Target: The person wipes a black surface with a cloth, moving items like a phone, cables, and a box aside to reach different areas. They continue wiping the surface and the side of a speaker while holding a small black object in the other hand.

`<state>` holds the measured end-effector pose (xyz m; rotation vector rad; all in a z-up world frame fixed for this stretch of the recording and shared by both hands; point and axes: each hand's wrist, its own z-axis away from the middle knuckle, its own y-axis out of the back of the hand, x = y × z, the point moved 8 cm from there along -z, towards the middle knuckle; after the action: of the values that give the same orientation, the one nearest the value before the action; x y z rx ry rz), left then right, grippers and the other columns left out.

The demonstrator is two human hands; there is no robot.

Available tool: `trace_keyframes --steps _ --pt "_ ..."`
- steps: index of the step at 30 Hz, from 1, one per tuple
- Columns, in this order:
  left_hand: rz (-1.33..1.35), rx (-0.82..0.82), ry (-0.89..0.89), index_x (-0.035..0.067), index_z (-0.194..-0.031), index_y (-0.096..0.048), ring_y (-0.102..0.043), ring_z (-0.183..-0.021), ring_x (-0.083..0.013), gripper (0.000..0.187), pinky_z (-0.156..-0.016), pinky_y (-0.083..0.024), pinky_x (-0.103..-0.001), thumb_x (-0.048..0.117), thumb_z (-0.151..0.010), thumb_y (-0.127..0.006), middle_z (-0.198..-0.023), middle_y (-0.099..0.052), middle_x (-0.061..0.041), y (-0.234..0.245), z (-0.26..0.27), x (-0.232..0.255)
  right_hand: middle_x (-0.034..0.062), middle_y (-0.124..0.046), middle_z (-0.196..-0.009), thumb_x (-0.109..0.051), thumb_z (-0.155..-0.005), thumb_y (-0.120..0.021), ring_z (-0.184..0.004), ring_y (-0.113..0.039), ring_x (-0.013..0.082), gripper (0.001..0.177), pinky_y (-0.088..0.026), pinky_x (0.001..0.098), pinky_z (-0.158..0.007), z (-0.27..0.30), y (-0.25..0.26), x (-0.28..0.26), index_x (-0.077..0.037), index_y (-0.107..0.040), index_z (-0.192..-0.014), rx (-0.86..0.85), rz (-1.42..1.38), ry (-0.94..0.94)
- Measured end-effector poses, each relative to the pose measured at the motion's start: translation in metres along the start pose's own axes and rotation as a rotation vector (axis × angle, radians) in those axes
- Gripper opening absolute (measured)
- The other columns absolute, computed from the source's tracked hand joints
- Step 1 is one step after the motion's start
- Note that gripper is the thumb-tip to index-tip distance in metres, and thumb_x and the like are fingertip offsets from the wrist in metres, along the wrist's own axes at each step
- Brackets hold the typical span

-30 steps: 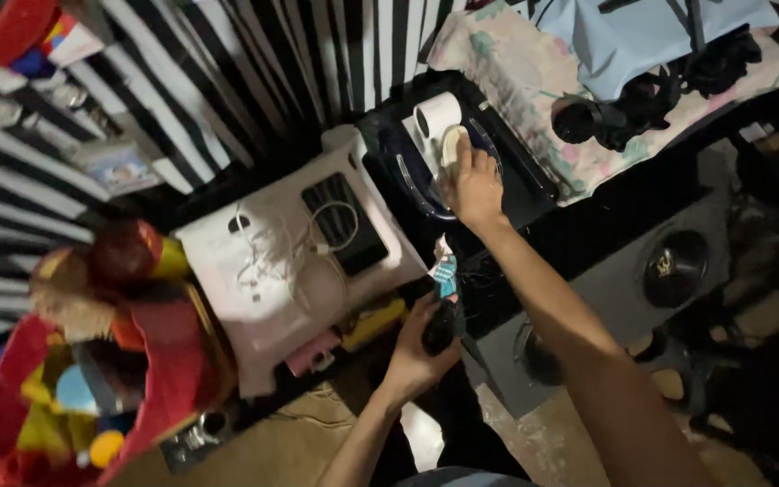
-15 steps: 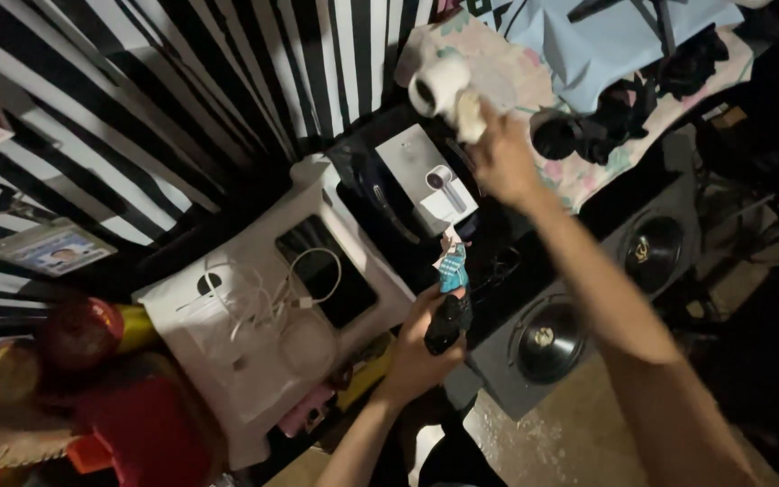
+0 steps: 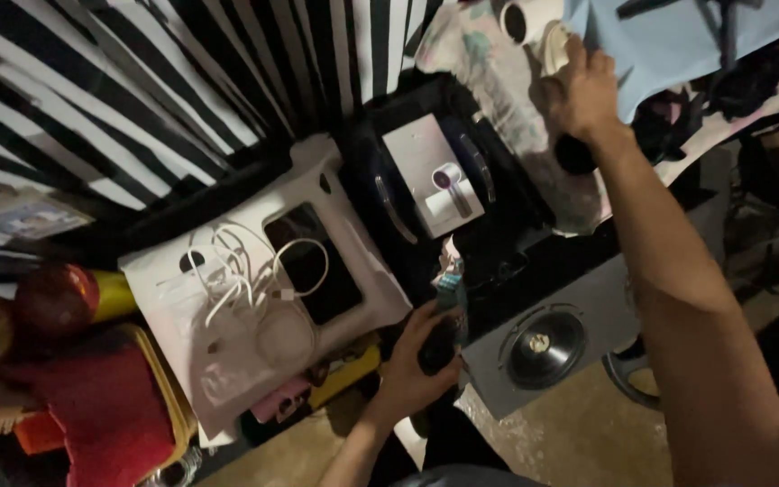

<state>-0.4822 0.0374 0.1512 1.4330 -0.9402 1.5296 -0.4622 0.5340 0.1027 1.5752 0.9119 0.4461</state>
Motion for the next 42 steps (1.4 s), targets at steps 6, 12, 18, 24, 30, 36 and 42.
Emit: trace_keyframes --steps 6,12,18,24,30,36,42 --pt "0.002 -0.025 -0.029 0.009 -0.142 -0.059 -0.05 -0.143 -0.0314 0.063 -0.117 -0.04 -0.042 0.013 -0.081 -0.075 -0.151 -0.049 -0.013 -0.003 -0.006 0.006 0.0395 -0.048 -0.133 -0.033 -0.087 -0.082 -0.124 -0.045 0.0567 0.092 -0.038 0.0663 -0.105 0.039 0.064 -0.076 0.015 -0.034 -0.15 0.156 0.217 0.106" --pt "-0.051 0.02 -0.067 0.009 -0.141 -0.059 -0.05 -0.142 -0.0314 0.065 -0.117 -0.038 -0.041 0.013 -0.079 -0.076 -0.151 -0.05 -0.014 0.01 -0.001 0.003 0.0374 -0.046 -0.137 -0.059 -0.081 -0.082 -0.125 -0.046 0.055 0.102 -0.04 0.064 -0.101 0.136 -0.014 -0.194 0.01 -0.038 -0.142 -0.134 -0.007 0.062" --pt "0.019 0.008 -0.063 0.007 -0.142 -0.058 -0.053 -0.138 -0.0311 0.065 -0.115 -0.041 -0.038 0.011 -0.078 -0.071 -0.145 -0.053 -0.014 0.027 0.012 0.01 0.0264 -0.034 -0.147 -0.052 -0.068 -0.085 -0.132 -0.037 0.0481 0.124 -0.038 0.0637 -0.104 0.152 -0.054 -0.214 -0.015 -0.016 -0.164 -0.256 -0.038 -0.192" --pt "-0.054 0.01 -0.011 0.009 -0.142 -0.059 -0.052 -0.14 -0.0332 0.066 -0.115 -0.04 -0.04 0.012 -0.077 -0.072 -0.147 -0.052 -0.017 0.038 0.029 -0.007 0.0269 -0.034 -0.148 -0.044 -0.061 -0.089 -0.124 -0.042 0.0458 0.134 -0.042 0.063 -0.097 0.152 -0.053 -0.235 -0.015 -0.01 -0.165 -0.197 0.051 -0.222" --pt "-0.108 -0.013 0.071 0.015 -0.145 -0.058 -0.038 -0.149 -0.0376 0.069 -0.119 -0.033 -0.044 0.016 -0.079 -0.074 -0.158 -0.042 -0.021 0.048 0.04 -0.016 0.0372 -0.026 -0.152 -0.037 -0.061 -0.091 -0.137 -0.033 0.0537 0.138 -0.035 0.0673 -0.105 0.141 -0.052 -0.213 -0.02 -0.004 -0.167 -0.432 0.039 -0.304" --pt "-0.104 -0.017 0.092 0.018 -0.147 -0.056 -0.037 -0.15 -0.0386 0.071 -0.119 -0.034 -0.046 0.019 -0.079 -0.076 -0.16 -0.039 -0.022 0.053 0.047 -0.021 0.0273 -0.043 -0.153 -0.041 -0.064 -0.088 -0.144 -0.037 0.0472 0.125 -0.036 0.0508 -0.119 0.132 -0.003 -0.206 -0.01 -0.017 -0.163 -0.348 -0.326 -0.339" --pt "-0.123 -0.009 0.016 0.011 -0.144 -0.056 -0.043 -0.148 -0.0359 0.069 -0.119 -0.035 -0.045 0.017 -0.078 -0.078 -0.156 -0.045 -0.021 0.044 0.044 -0.026 0.0352 -0.035 -0.152 -0.038 -0.069 -0.095 -0.145 -0.021 0.0542 0.122 -0.029 0.0552 -0.112 0.142 0.067 -0.209 -0.005 -0.023 -0.162 -0.243 -0.341 -0.272"
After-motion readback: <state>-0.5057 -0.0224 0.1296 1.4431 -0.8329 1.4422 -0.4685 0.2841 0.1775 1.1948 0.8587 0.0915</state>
